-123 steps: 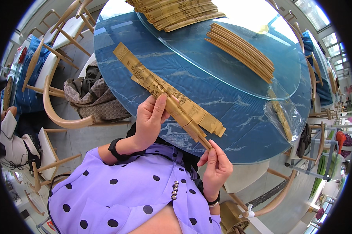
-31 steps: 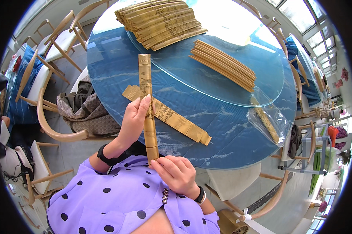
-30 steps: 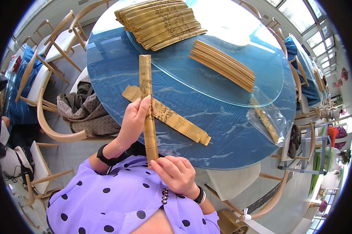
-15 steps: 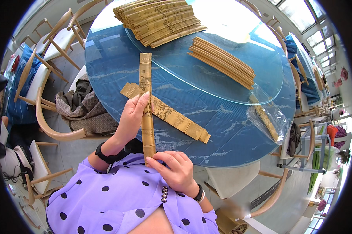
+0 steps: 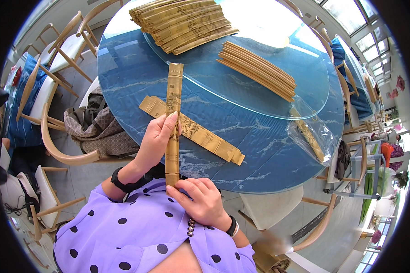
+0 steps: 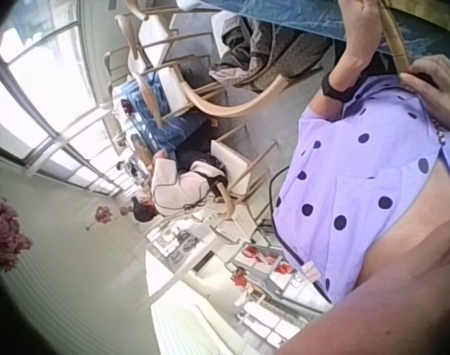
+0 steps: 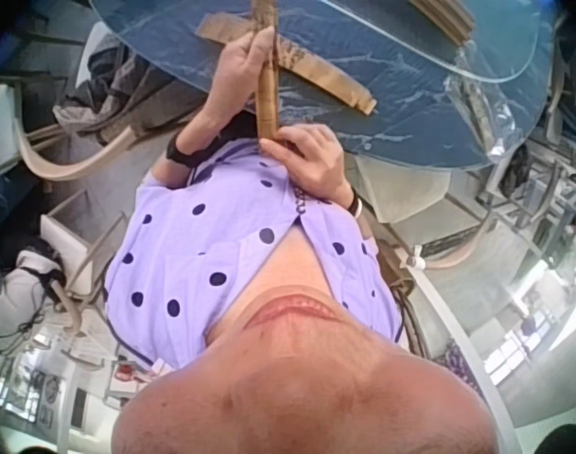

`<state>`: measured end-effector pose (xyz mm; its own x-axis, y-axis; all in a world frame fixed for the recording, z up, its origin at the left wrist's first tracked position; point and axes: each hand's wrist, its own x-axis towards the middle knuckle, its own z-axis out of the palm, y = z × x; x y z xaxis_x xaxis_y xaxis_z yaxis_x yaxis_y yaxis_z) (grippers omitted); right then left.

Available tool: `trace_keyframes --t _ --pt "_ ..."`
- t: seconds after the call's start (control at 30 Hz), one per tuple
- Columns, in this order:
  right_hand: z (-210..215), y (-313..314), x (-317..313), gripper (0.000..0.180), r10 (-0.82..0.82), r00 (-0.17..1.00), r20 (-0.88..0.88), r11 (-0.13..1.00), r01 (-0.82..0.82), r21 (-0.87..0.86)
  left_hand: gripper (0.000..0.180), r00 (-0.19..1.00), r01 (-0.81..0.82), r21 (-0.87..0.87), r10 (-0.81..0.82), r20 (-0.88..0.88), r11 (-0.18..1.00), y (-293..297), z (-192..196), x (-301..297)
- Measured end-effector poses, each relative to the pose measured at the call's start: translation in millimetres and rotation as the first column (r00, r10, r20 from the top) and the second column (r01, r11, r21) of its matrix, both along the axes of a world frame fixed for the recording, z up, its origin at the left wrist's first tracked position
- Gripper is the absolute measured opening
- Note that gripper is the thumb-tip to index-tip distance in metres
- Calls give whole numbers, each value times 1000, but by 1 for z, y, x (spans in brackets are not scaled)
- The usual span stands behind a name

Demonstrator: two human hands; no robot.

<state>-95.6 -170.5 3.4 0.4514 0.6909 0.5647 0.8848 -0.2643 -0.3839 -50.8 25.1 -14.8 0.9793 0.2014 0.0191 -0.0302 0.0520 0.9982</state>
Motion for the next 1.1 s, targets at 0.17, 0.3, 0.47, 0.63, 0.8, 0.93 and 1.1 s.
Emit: trace_keyframes --t 0.17,0.3,0.47,0.63,0.8,0.93,1.1 --pt "-1 -3 -3 30 -33 995 95 999 32 16 45 1000 -10 4 10 -20 1000 -1 -2 2" --pt "-4 -1 -3 31 -50 995 89 998 47 40 46 999 -29 -16 28 -22 999 -3 2 1" --pt "-3 -1 -4 28 -44 993 114 999 42 21 44 998 15 -36 -17 -57 999 -4 -2 4" --pt "4 -9 2 31 -28 992 124 1000 28 7 42 978 197 21 -195 -80 980 -12 2 -11" --pt "21 -18 18 29 40 988 152 999 -35 -37 33 917 396 189 -375 -136 899 -2 34 -11" --pt "33 -39 38 24 30 991 129 983 -6 -181 34 927 365 466 -358 -107 806 41 63 61" --pt "49 -63 60 18 -65 984 164 955 109 -277 32 965 -120 881 -153 211 457 116 74 191"
